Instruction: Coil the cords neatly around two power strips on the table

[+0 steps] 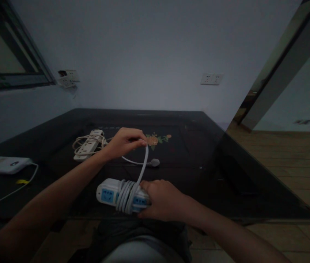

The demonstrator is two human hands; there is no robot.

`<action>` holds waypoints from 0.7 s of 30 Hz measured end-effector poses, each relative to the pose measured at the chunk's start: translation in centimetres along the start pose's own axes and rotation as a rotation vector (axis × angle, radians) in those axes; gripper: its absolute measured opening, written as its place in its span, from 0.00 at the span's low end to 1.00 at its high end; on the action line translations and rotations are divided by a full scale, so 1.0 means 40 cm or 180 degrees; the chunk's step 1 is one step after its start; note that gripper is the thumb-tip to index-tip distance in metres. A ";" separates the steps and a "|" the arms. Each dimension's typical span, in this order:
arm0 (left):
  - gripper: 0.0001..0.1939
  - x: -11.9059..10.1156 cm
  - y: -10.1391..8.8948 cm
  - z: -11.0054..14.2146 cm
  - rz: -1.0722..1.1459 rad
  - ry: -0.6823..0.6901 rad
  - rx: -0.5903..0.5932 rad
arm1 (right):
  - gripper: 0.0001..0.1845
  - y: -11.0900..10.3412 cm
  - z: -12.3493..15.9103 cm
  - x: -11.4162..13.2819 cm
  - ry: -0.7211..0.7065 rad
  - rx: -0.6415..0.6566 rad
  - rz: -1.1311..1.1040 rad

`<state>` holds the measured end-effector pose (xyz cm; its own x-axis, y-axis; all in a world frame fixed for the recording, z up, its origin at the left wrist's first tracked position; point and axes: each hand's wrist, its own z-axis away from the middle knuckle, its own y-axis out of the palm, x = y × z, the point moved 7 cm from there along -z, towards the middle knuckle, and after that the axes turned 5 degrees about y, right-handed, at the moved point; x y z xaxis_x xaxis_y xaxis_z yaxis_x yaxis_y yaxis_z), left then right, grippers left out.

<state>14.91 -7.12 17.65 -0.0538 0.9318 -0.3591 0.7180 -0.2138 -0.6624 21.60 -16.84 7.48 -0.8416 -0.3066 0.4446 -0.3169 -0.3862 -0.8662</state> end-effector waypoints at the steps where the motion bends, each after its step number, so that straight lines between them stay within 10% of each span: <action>1: 0.13 0.003 0.009 0.000 -0.0005 0.0007 0.0065 | 0.26 0.002 0.001 0.004 -0.0031 -0.0017 0.0082; 21: 0.21 0.144 0.068 0.139 0.0096 -0.0958 0.0425 | 0.18 -0.150 0.107 0.033 -0.0385 -0.1847 0.0293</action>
<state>12.70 -3.98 10.12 -0.2508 0.8002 -0.5449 0.6263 -0.2951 -0.7216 24.28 -18.66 14.24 -0.8319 -0.4264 0.3551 -0.4608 0.1742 -0.8703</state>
